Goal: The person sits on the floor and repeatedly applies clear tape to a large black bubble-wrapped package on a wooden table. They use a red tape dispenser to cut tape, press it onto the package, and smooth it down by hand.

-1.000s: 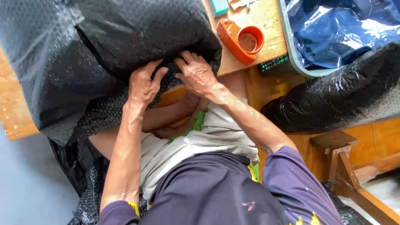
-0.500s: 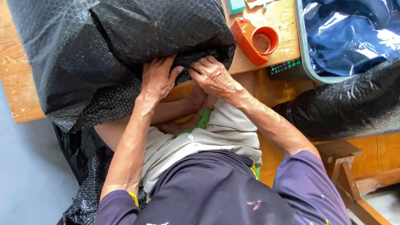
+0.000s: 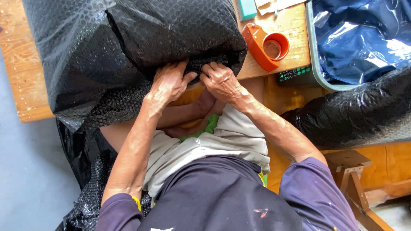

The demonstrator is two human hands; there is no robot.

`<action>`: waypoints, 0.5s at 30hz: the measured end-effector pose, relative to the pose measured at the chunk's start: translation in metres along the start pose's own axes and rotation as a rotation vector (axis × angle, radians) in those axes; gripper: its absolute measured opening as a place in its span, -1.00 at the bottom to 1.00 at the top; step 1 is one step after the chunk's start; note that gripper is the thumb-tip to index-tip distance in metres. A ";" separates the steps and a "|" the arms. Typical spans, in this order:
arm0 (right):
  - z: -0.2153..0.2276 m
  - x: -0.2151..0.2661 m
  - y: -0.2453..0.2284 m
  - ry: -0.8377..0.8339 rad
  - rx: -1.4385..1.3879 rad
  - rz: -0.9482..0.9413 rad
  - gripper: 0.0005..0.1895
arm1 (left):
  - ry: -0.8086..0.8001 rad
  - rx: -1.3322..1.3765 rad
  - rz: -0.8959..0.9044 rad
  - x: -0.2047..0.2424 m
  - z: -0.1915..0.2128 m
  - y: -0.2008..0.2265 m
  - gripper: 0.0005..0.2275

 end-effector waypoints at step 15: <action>0.077 -0.030 -0.014 0.155 0.092 -0.038 -0.78 | 0.646 -0.678 -0.635 0.013 0.052 0.044 -0.79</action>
Point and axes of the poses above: each hand's wrist, its own x-axis away from the middle knuckle, its own z-axis out of the back of the hand, y = z × x, the point moved 9 cm from there along -x, towards the middle knuckle, and after that the axes turned 1 degree about x, right-handed, at the moved point
